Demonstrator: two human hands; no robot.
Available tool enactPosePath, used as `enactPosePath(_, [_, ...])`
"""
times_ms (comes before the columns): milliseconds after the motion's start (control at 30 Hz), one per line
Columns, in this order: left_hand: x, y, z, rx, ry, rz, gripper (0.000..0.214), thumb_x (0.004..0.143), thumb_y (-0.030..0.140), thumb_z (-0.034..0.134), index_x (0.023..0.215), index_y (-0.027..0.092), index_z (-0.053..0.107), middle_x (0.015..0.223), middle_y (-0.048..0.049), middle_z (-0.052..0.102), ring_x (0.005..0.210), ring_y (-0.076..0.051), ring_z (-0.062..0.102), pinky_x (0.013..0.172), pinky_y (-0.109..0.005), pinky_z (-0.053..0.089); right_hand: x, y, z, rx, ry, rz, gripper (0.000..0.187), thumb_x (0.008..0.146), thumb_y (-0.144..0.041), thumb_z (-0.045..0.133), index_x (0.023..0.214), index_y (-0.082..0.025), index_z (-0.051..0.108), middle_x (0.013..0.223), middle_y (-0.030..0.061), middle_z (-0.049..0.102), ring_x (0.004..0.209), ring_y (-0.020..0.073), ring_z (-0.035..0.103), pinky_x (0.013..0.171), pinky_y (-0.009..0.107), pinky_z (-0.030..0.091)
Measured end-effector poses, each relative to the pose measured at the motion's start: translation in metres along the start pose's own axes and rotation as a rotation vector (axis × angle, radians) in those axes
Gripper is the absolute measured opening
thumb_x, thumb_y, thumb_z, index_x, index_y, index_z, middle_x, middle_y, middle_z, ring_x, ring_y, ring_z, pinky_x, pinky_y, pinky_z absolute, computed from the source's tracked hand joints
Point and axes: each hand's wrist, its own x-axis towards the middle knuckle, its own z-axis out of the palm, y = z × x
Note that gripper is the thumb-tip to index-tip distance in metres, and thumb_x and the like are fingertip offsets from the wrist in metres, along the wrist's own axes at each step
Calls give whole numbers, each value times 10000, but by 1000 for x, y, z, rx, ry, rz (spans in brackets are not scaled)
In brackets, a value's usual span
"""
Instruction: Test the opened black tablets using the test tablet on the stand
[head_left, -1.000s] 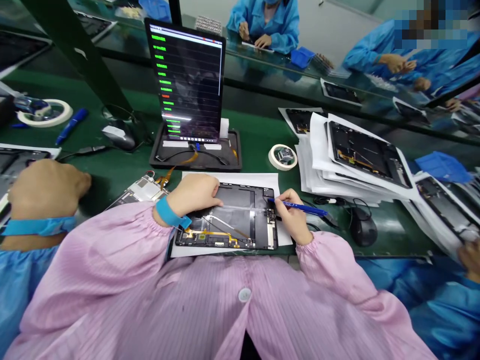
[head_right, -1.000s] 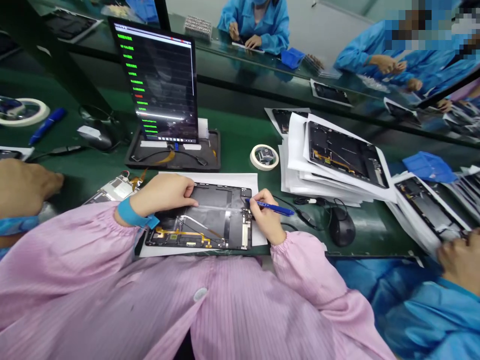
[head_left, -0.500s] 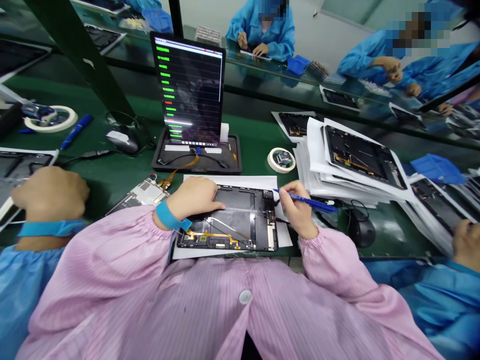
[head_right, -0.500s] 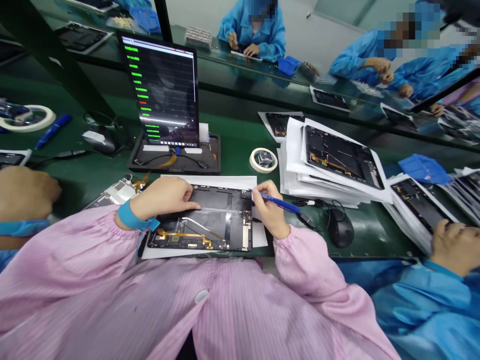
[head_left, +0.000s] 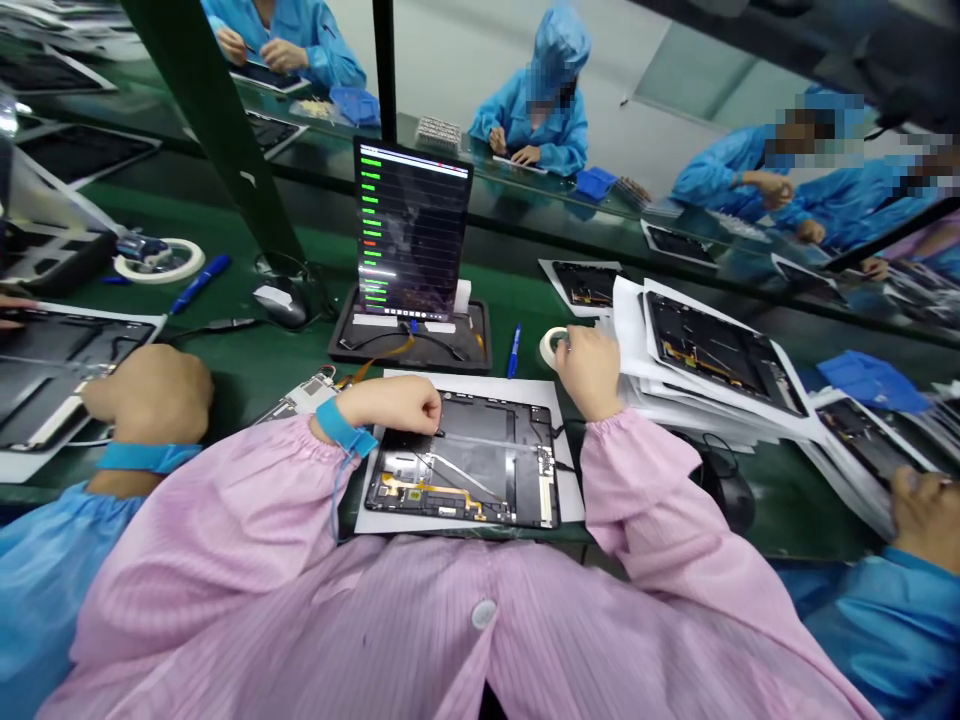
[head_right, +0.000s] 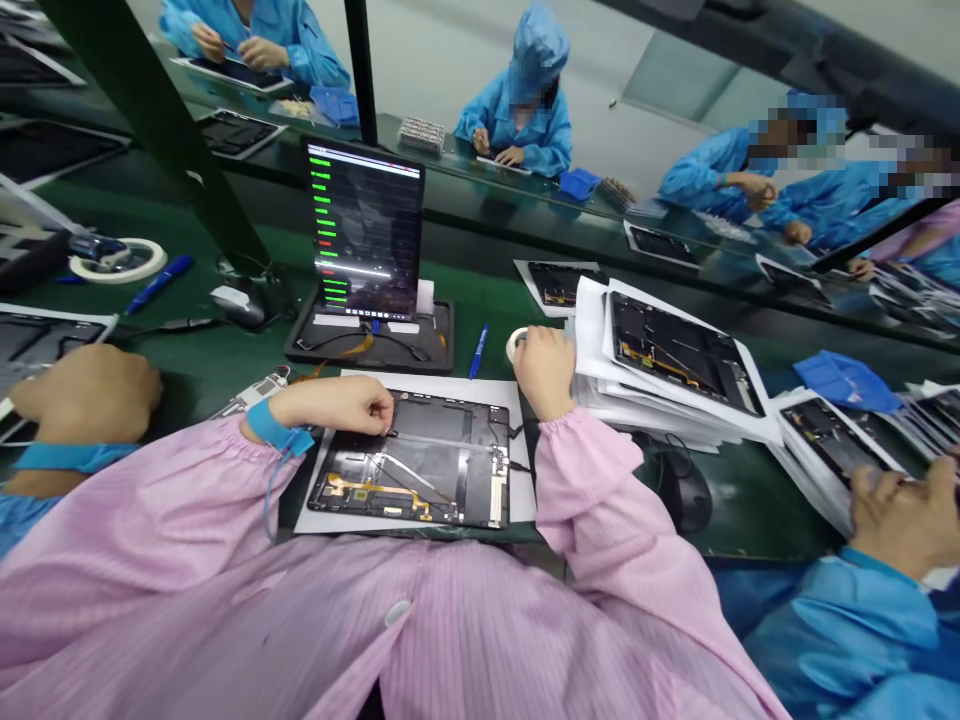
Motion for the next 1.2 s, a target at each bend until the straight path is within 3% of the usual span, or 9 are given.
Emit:
enactPosePath(100, [3, -3, -2, 3, -12, 2, 166, 672, 226, 559, 710, 142, 698, 686, -24, 685, 623, -129, 575, 579, -210, 396, -4, 12, 1, 4, -7, 19, 278, 894, -199, 406, 886, -97, 664, 941, 179, 661, 1062, 331, 534, 861, 450, 400])
enactPosePath(200, [6, -9, -2, -49, -24, 2, 186, 662, 247, 579, 728, 148, 722, 702, -21, 702, 639, -128, 595, 599, -201, 405, -5, 16, 3, 75, 3, -7, 248, 889, -237, 452, 911, -117, 667, 1133, 185, 630, 1230, 349, 436, 933, 487, 386])
enactPosePath(333, [8, -17, -2, -151, -8, 38, 153, 636, 253, 614, 673, 172, 739, 656, -15, 703, 615, -134, 595, 589, -210, 399, -16, 1, -8, 206, 38, -95, 282, 866, -294, 540, 1057, -113, 640, 1394, 218, 440, 1308, 381, 355, 993, 546, 359])
enactPosePath(500, [6, -16, -3, -219, 10, 70, 99, 627, 233, 647, 619, 199, 740, 628, -9, 703, 595, -135, 590, 587, -220, 397, -42, -40, -15, 559, -141, -409, 257, 911, -302, 508, 1112, -183, 614, 1182, 125, 617, 1130, 275, 546, 967, 457, 425])
enactPosePath(667, [5, -14, -6, -272, 52, 104, 70, 629, 253, 705, 631, 194, 744, 637, -12, 708, 609, -139, 597, 601, -221, 401, -41, -71, -6, 462, -215, -395, 276, 880, -368, 583, 1067, -165, 584, 1109, 143, 593, 1044, 293, 536, 864, 422, 426])
enactPosePath(733, [4, -17, -9, -285, 197, 119, 122, 666, 288, 701, 671, 176, 748, 668, -27, 714, 626, -142, 599, 620, -232, 409, -37, -77, -4, 377, -232, -344, 284, 870, -422, 600, 988, -164, 574, 1011, 135, 601, 959, 289, 535, 809, 403, 408])
enactPosePath(900, [1, -25, -19, -393, 747, 91, 269, 754, 394, 651, 766, 137, 730, 736, -54, 702, 672, -149, 589, 652, -258, 421, -33, -79, 1, 409, -340, -299, 221, 886, -401, 604, 872, -186, 557, 867, 66, 608, 845, 234, 514, 739, 344, 364])
enactPosePath(1067, [-2, -20, -21, -560, 951, 51, 265, 716, 392, 694, 747, 130, 709, 653, -20, 644, 590, -114, 520, 585, -239, 389, -35, -78, 8, 486, -302, -374, 215, 946, -302, 517, 763, -190, 523, 833, 59, 594, 832, 211, 492, 743, 333, 355])
enactPosePath(1200, [-9, -17, -25, -947, 1088, 124, 299, 669, 396, 732, 796, 128, 698, 621, 7, 585, 513, -69, 449, 470, -201, 303, -44, -78, 6, 673, -214, -323, 249, 967, -335, 461, 765, -198, 506, 770, 38, 589, 751, 190, 506, 753, 347, 377])
